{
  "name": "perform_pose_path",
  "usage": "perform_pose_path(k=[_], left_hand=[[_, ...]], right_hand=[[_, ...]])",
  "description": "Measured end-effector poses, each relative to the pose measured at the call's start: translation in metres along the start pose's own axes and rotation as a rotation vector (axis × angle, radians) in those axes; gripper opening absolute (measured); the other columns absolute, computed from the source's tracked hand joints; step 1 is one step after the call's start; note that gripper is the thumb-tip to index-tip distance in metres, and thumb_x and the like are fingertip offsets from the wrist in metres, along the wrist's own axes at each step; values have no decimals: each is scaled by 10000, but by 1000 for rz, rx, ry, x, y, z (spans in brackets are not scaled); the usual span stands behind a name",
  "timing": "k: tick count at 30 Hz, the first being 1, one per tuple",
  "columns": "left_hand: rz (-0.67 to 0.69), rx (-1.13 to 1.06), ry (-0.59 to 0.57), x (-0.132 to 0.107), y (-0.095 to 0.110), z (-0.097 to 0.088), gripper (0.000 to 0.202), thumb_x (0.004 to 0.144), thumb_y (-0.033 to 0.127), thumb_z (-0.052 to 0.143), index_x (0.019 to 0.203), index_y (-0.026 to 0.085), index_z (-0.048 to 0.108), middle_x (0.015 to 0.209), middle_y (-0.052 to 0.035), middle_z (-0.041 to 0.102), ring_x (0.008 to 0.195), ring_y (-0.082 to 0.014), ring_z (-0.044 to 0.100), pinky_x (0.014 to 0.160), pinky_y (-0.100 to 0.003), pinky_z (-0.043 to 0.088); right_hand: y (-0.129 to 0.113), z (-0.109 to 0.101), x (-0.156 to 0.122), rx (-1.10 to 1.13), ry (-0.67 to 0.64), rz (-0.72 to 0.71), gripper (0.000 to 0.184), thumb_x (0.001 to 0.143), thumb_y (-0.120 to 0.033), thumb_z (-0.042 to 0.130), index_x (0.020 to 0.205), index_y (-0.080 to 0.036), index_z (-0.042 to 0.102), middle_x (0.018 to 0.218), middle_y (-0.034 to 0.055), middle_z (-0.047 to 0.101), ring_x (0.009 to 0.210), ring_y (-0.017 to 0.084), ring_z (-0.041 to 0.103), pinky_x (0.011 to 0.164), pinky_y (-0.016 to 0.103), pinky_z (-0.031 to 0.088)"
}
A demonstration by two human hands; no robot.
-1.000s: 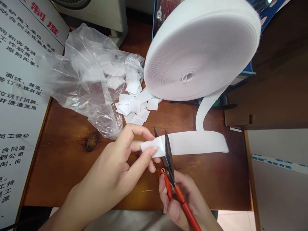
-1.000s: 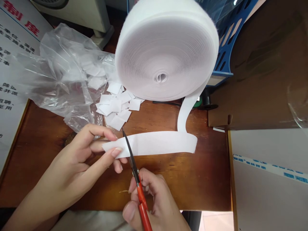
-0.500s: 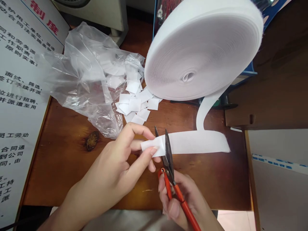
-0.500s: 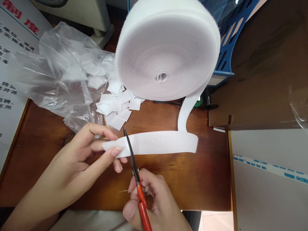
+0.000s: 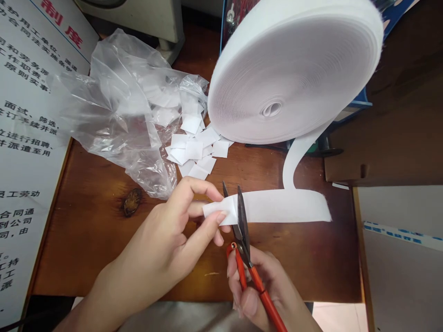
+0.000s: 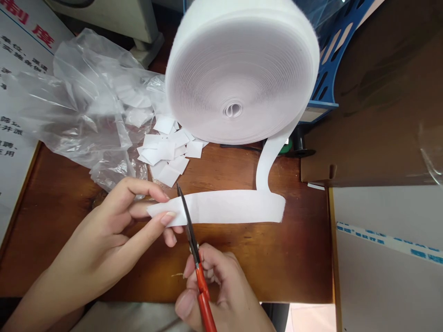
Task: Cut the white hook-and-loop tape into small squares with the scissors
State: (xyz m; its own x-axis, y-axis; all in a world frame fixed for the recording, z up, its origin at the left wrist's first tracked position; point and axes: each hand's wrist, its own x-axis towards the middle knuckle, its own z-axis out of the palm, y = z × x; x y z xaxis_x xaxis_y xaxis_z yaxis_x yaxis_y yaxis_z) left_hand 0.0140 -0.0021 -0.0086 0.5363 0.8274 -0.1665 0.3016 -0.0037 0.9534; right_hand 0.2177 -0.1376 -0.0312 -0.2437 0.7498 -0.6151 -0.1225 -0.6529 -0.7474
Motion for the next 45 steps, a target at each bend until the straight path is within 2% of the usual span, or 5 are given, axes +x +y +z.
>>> perform_pose_path(k=[25, 30, 36, 42, 45], left_hand=[[50, 35, -7, 0, -2, 0, 127, 1195, 293, 549, 1231, 371, 455, 828, 141, 791, 729, -92, 797, 671, -182, 593], [65, 13, 0, 0, -4, 0, 136, 1192, 284, 568, 1240, 360, 466, 818, 136, 791, 712, -79, 788, 684, -171, 588], [42, 22, -19, -2, -2, -1, 123, 1198, 290, 555, 1234, 354, 457, 830, 136, 793, 760, -83, 807, 694, -176, 591], [-1, -11, -25, -1, -2, -1, 85, 1186, 310, 552, 1226, 316, 477, 834, 91, 793, 734, -127, 804, 673, -229, 592], [-11, -29, -7, -1, -4, 0, 103, 1161, 303, 596, 1215, 304, 509, 794, 78, 788, 693, -141, 789, 582, -242, 558]], right_hand=[[8, 3, -7, -27, 32, -84, 696, 979, -891, 637, 1306, -277, 665, 957, 43, 552, 818, 192, 496, 755, 326, 445], [12, 4, -3, 99, -29, -54, 747, 903, -896, 742, 1277, -254, 664, 912, 14, 534, 749, 147, 464, 714, 274, 497], [18, 1, 2, 222, -26, 40, 540, 1051, -764, 649, 1168, -237, 670, 842, 5, 519, 704, 152, 466, 652, 269, 464], [13, 0, 0, 178, -18, 62, 598, 1007, -802, 691, 1159, -224, 676, 875, 19, 540, 746, 158, 480, 690, 291, 449], [12, 3, -1, 228, 5, 63, 640, 869, -770, 881, 1128, -225, 667, 905, 8, 528, 725, 141, 510, 721, 310, 518]])
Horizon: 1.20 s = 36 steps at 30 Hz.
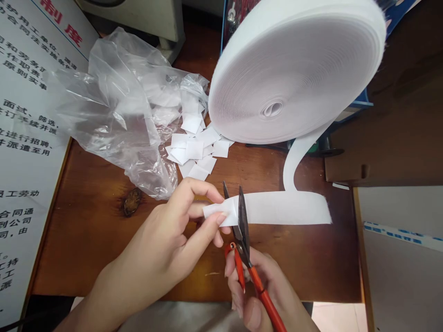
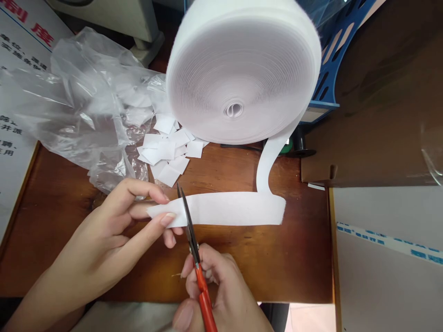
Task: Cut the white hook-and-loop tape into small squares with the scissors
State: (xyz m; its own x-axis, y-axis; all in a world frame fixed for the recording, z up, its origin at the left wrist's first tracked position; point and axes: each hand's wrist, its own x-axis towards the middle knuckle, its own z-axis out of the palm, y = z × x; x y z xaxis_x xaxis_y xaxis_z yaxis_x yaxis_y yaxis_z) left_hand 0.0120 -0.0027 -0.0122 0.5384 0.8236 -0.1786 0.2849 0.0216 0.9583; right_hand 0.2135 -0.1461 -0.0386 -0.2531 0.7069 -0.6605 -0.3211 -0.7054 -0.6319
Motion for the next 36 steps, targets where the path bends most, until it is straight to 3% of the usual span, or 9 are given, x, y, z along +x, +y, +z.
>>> perform_pose_path(k=[2, 7, 10, 15, 19, 24, 29, 34, 36], left_hand=[[-4, 10, 2, 0, 0, 0, 98, 1162, 298, 590, 1213, 304, 508, 804, 74, 800, 698, -139, 791, 546, -241, 535], [42, 56, 10, 0, 1, 0, 105, 1184, 291, 566, 1217, 333, 476, 804, 117, 800, 705, -110, 786, 577, -218, 548], [53, 59, 4, 1, 0, 0, 104, 1191, 301, 561, 1221, 337, 469, 797, 118, 790, 726, -110, 797, 590, -216, 557], [9, 21, -14, 1, -2, -1, 77, 1189, 334, 555, 1211, 316, 483, 865, 76, 822, 725, -124, 806, 540, -226, 537], [-49, -6, -26, 1, -1, -2, 104, 1174, 366, 571, 1208, 296, 503, 836, 47, 811, 764, -160, 821, 478, -235, 480], [-28, 4, -26, 0, -2, -2, 88, 1185, 361, 560, 1210, 313, 491, 826, 77, 795, 795, -126, 817, 513, -188, 494], [-33, -15, -22, 1, -3, -3, 98, 1179, 348, 576, 1215, 309, 494, 852, 78, 812, 797, -118, 821, 601, -194, 567], [-15, -15, -20, 2, -2, -3, 91, 1187, 362, 570, 1212, 331, 488, 850, 107, 809, 796, -99, 819, 623, -182, 582], [-17, -15, -16, 2, -2, -2, 87, 1188, 359, 570, 1212, 338, 488, 883, 111, 816, 786, -91, 815, 594, -177, 568]], right_hand=[[0, 1, -1, -26, -19, -32, 659, 831, -753, 927, 1145, -240, 659, 930, 6, 536, 730, 140, 560, 761, 327, 569], [0, -1, -2, -142, 13, -60, 621, 913, -777, 844, 1215, -266, 663, 909, 5, 579, 771, 154, 611, 783, 307, 564], [-3, 0, -4, -139, -5, -42, 659, 947, -851, 742, 1221, -260, 642, 948, 17, 569, 791, 156, 605, 808, 319, 566], [-7, 2, -7, -146, 10, -38, 677, 929, -876, 739, 1174, -253, 640, 943, 14, 533, 790, 146, 557, 806, 313, 564], [-10, 2, -7, -127, -6, -23, 671, 933, -858, 753, 1184, -248, 631, 953, 6, 519, 777, 131, 579, 818, 308, 583], [-7, -5, -1, -90, -17, -1, 645, 913, -800, 825, 1174, -229, 675, 923, 2, 562, 781, 123, 587, 801, 264, 579], [6, -7, 7, 106, -62, -36, 652, 770, -725, 986, 1074, -218, 712, 837, -31, 569, 652, 76, 489, 718, 234, 571], [4, -4, 6, 74, 16, 6, 508, 970, -703, 831, 1056, -210, 747, 922, 11, 582, 764, 115, 518, 725, 223, 533], [1, -2, 5, 67, 15, 2, 535, 947, -718, 849, 1028, -201, 732, 881, 1, 571, 737, 106, 485, 698, 211, 492]])
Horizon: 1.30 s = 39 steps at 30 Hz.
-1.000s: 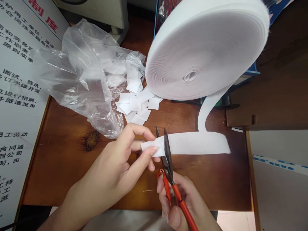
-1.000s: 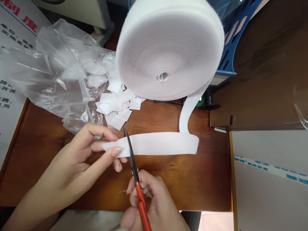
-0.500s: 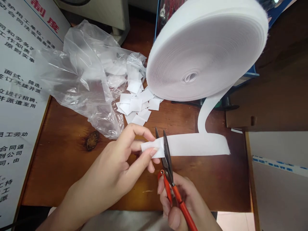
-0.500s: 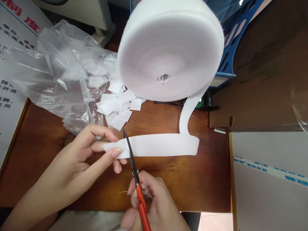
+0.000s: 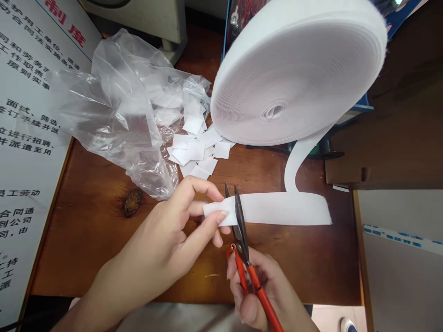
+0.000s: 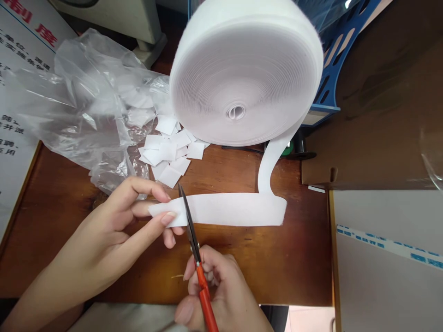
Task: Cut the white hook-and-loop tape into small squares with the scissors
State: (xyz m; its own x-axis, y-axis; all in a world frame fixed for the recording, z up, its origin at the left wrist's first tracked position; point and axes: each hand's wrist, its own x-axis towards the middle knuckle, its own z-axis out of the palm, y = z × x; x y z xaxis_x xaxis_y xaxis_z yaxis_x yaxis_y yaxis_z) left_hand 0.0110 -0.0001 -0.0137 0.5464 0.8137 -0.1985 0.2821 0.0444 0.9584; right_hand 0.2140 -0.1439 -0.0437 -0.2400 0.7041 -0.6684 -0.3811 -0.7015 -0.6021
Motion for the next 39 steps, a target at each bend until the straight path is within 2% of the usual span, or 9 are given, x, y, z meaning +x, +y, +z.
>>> perform_pose_path(k=[3, 6, 11, 14, 19, 22, 28, 33, 39], left_hand=[[14, 0, 6, -1, 0, 1, 85, 1189, 342, 568, 1212, 346, 486, 860, 125, 806, 794, -83, 818, 585, -165, 564], [22, 3, 18, -1, 1, 1, 93, 1189, 317, 570, 1215, 356, 489, 809, 142, 784, 811, -70, 816, 588, -141, 560], [5, -13, 28, 0, 2, 1, 87, 1182, 355, 586, 1192, 335, 501, 803, 116, 784, 802, -85, 814, 540, -155, 529], [-25, -29, 21, -1, 0, 1, 92, 1181, 366, 584, 1192, 331, 500, 810, 105, 788, 813, -96, 817, 562, -157, 548], [-32, -46, 6, -2, -3, 0, 84, 1192, 366, 576, 1235, 358, 504, 887, 108, 813, 816, -76, 809, 631, -137, 572], [-38, -46, -12, -2, -3, -1, 88, 1193, 381, 576, 1229, 361, 498, 913, 109, 827, 809, -75, 811, 622, -136, 572], [-50, -54, -31, 1, 0, -3, 118, 1188, 434, 572, 1186, 344, 496, 768, 99, 778, 819, -122, 829, 489, -173, 488], [-80, -89, -27, 2, 3, -3, 115, 1188, 409, 560, 1177, 307, 506, 790, 68, 788, 811, -139, 831, 505, -191, 513], [-120, -113, -26, 4, 3, -3, 134, 1185, 434, 561, 1175, 310, 511, 731, 71, 774, 835, -160, 842, 495, -199, 516]], right_hand=[[-1, 1, -1, 8, -31, -10, 562, 882, -704, 921, 1055, -213, 709, 882, -8, 568, 719, 93, 501, 682, 202, 467], [2, 0, 1, 23, -58, 2, 556, 924, -722, 871, 1089, -224, 686, 909, -3, 567, 728, 98, 563, 708, 220, 492], [9, -6, 6, -10, -64, -37, 673, 811, -778, 926, 1089, -210, 695, 818, -32, 569, 678, 87, 438, 672, 223, 385], [11, -9, 7, -10, -114, -28, 722, 746, -796, 955, 1064, -207, 683, 791, -36, 591, 674, 92, 446, 672, 243, 354], [8, -8, 7, -82, -86, -82, 699, 829, -825, 881, 1039, -195, 663, 815, -20, 588, 693, 108, 417, 659, 266, 323], [7, -8, 9, -71, -90, -90, 677, 820, -788, 918, 1049, -203, 667, 824, -16, 610, 696, 108, 431, 656, 262, 330], [15, -14, 15, -41, -134, -49, 712, 733, -784, 961, 1015, -203, 662, 753, -49, 598, 627, 72, 437, 609, 221, 331], [16, -16, 16, -37, -145, -36, 718, 740, -811, 945, 1012, -213, 656, 741, -39, 603, 605, 81, 461, 557, 218, 322], [14, -14, 18, -28, -108, 23, 736, 669, -814, 979, 955, -217, 657, 718, -33, 583, 576, 93, 448, 515, 220, 347]])
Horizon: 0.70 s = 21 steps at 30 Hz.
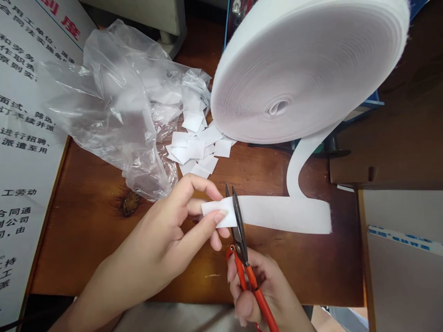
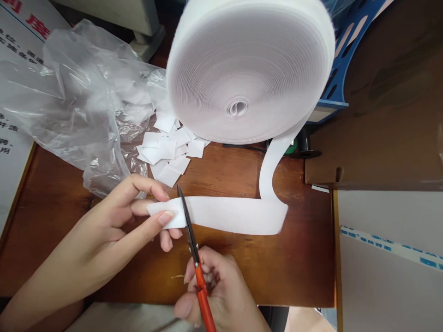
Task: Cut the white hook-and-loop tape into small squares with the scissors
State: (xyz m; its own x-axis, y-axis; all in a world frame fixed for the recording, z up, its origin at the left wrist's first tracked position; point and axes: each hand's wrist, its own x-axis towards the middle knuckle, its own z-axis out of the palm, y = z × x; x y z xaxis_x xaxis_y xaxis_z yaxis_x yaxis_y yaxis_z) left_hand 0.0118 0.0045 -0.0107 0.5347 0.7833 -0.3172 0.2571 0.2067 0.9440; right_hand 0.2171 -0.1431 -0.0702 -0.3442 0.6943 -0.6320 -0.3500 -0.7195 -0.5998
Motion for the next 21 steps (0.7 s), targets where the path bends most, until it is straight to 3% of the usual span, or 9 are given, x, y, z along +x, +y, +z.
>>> perform_pose_path(k=[13, 19, 21], left_hand=[[-19, -4, 1, 0, -1, 1, 126, 1177, 403, 586, 1168, 310, 502, 727, 110, 794, 855, -130, 846, 713, -198, 625], [-67, -12, 8, -1, 0, 0, 185, 1166, 470, 589, 1162, 310, 496, 738, 67, 799, 841, -177, 848, 617, -223, 622], [-87, -1, 20, -5, 0, 0, 185, 1164, 474, 592, 1160, 315, 497, 749, 63, 804, 832, -177, 846, 689, -228, 671]], right_hand=[[2, 10, -3, 112, 19, 38, 663, 753, -715, 1003, 937, -198, 631, 711, -49, 589, 497, 54, 475, 491, 187, 393], [0, 18, 5, -18, 98, 64, 753, 694, -859, 942, 833, -200, 605, 566, -77, 474, 427, 58, 413, 441, 199, 345], [-1, 20, 7, -41, 135, 75, 745, 701, -865, 929, 805, -210, 588, 554, -80, 451, 406, 61, 379, 411, 209, 319]])
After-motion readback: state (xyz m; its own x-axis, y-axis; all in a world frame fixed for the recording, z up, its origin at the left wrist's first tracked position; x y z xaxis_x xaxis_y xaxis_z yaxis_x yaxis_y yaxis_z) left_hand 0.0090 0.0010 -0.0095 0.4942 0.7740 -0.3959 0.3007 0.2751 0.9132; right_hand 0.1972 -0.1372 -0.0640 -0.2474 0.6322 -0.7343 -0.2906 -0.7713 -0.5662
